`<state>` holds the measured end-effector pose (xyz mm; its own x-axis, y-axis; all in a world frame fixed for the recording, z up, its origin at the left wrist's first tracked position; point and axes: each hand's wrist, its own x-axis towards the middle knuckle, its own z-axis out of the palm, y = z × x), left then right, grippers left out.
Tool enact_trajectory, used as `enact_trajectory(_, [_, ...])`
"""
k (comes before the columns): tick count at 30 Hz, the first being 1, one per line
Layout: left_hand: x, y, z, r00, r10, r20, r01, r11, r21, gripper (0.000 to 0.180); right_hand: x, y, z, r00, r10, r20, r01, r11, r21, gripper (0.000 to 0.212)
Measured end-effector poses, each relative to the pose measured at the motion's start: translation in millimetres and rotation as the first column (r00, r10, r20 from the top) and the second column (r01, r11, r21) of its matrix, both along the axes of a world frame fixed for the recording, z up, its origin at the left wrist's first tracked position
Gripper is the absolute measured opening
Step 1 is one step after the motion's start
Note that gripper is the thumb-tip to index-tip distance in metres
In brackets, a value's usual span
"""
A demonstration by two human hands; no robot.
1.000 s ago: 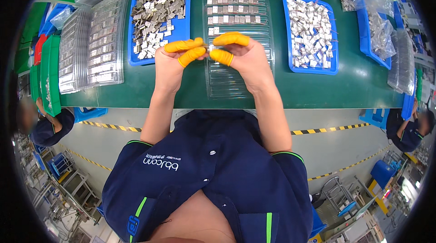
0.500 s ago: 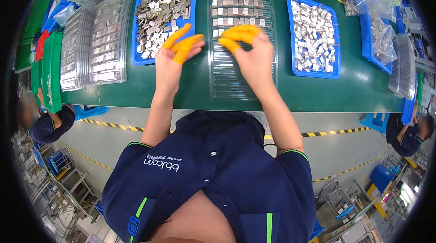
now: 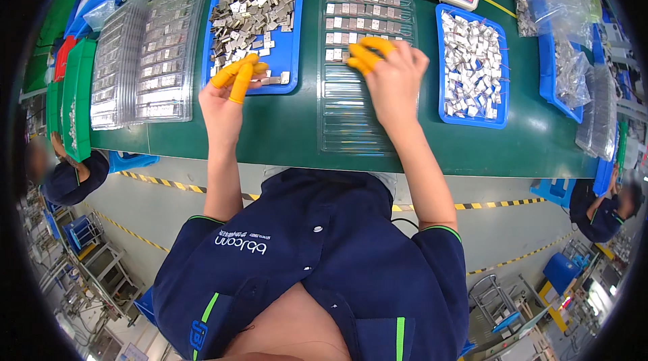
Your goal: Manually assemble or inspect small electronic components on a production line.
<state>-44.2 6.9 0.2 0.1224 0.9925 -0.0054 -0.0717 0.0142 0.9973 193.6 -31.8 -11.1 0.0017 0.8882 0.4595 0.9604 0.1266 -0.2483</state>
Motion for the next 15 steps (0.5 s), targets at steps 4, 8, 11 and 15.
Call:
enact_trajectory(4, [-17, 24, -4, 0.884, 0.123, -0.451, -0.042, 0.982, 0.185, 0.019, 44, -21, 7, 0.957, -0.291, 0.000, 0.291, 0.956, 0.050, 0.019])
enact_trajectory(8, [-18, 41, 1, 0.691, 0.195, -0.696, 0.072, 0.939, 0.335, 0.021, 86, -45, 6, 0.876, -0.438, -0.201, 0.434, 0.899, -0.064, 0.019])
enact_trajectory(11, [-9, 42, 0, 0.577, 0.205, -0.791, 0.205, 0.901, 0.383, 0.021, 49, -36, 23, 0.946, -0.165, -0.281, 0.177, 0.984, 0.019, 0.020])
enact_trajectory(15, [-7, 42, -10, 0.401, 0.283, -0.871, 0.269, 0.873, 0.407, 0.019, 16, -7, 8, 0.973, 0.071, -0.220, -0.081, 0.996, -0.034, 0.021])
